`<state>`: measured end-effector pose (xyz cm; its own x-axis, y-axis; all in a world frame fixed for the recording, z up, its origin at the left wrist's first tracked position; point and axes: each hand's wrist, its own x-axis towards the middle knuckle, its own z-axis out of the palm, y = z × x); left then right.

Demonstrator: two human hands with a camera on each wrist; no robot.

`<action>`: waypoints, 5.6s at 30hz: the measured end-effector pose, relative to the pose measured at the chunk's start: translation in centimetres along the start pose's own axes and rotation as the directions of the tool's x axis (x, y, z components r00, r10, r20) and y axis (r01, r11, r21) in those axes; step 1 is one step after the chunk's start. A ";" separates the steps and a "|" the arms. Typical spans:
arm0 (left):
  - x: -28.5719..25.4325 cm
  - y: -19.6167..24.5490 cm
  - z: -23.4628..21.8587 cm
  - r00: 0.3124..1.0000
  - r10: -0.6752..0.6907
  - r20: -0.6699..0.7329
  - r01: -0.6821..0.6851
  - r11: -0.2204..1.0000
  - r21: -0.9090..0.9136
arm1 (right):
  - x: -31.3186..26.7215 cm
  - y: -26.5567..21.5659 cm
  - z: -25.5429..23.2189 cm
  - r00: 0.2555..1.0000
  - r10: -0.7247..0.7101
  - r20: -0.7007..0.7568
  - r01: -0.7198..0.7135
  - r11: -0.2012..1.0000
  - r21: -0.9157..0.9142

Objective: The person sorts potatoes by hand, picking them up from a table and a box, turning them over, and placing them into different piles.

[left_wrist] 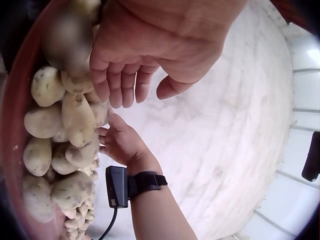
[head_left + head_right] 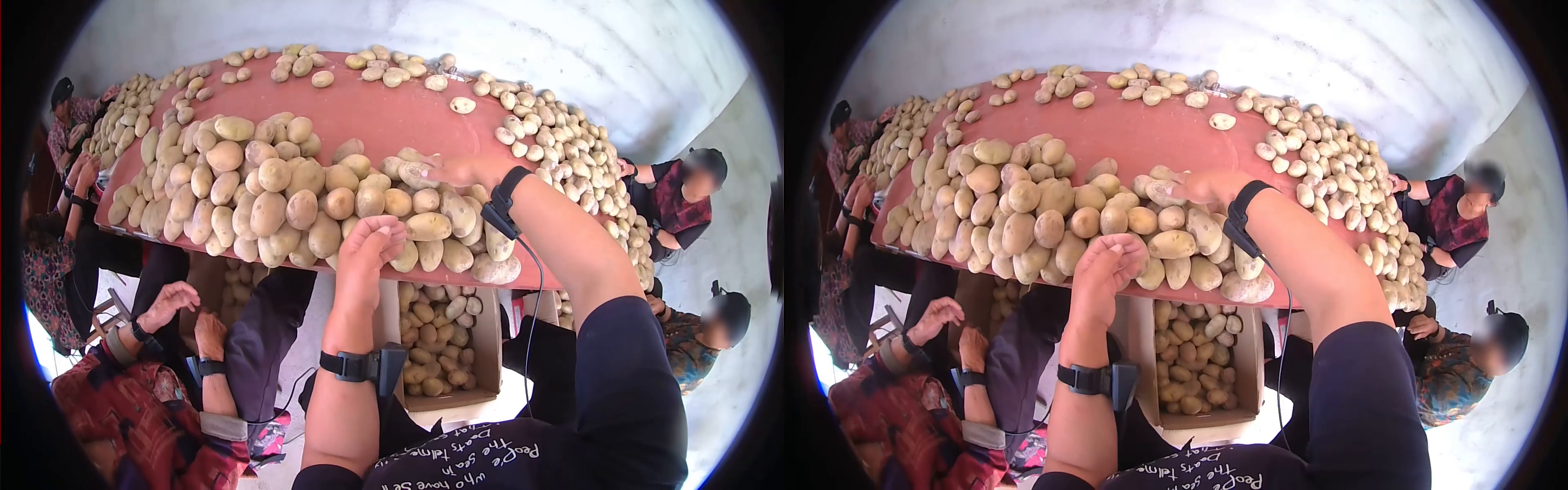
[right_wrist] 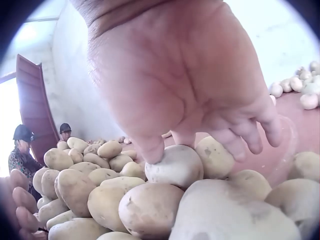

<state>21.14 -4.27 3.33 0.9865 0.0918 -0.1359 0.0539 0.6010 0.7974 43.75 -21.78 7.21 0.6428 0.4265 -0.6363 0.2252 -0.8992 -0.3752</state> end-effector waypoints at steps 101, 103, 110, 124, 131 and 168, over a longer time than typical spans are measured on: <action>1.1 -0.7 1.4 0.967 0.231 0.109 -0.196 0.945 -0.260 | 0.2 10.2 -3.5 0.968 -0.059 -0.244 0.226 0.625 0.747; 1.1 -0.6 1.5 0.969 0.216 0.121 -0.179 0.949 -0.260 | 0.1 10.2 -3.1 0.981 -0.076 -0.177 0.184 0.649 0.738; 1.0 -0.7 1.4 0.970 0.216 0.109 -0.186 0.955 -0.230 | -2.7 9.9 -4.1 0.986 -0.085 -0.141 0.144 0.854 0.499; 0.6 -0.9 1.0 0.966 0.230 0.121 -0.202 0.957 -0.209 | -4.2 9.3 -1.2 0.942 -0.255 -0.219 0.220 0.960 -0.173; 1.0 -0.9 0.8 0.960 0.250 0.129 -0.220 0.954 -0.205 | -16.8 1.9 2.0 0.861 -0.477 -0.178 0.508 0.780 0.366; 0.9 -1.5 0.6 0.962 0.240 0.130 -0.214 0.959 -0.184 | 2.0 14.2 33.0 0.875 0.397 -0.277 -0.282 0.883 0.375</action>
<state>22.01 -5.58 2.32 0.9821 0.1291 0.1370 -0.1881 0.7033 0.6855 24.11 -30.44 -21.63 0.8547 -0.0107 -0.5190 -0.2567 -0.8777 -0.4047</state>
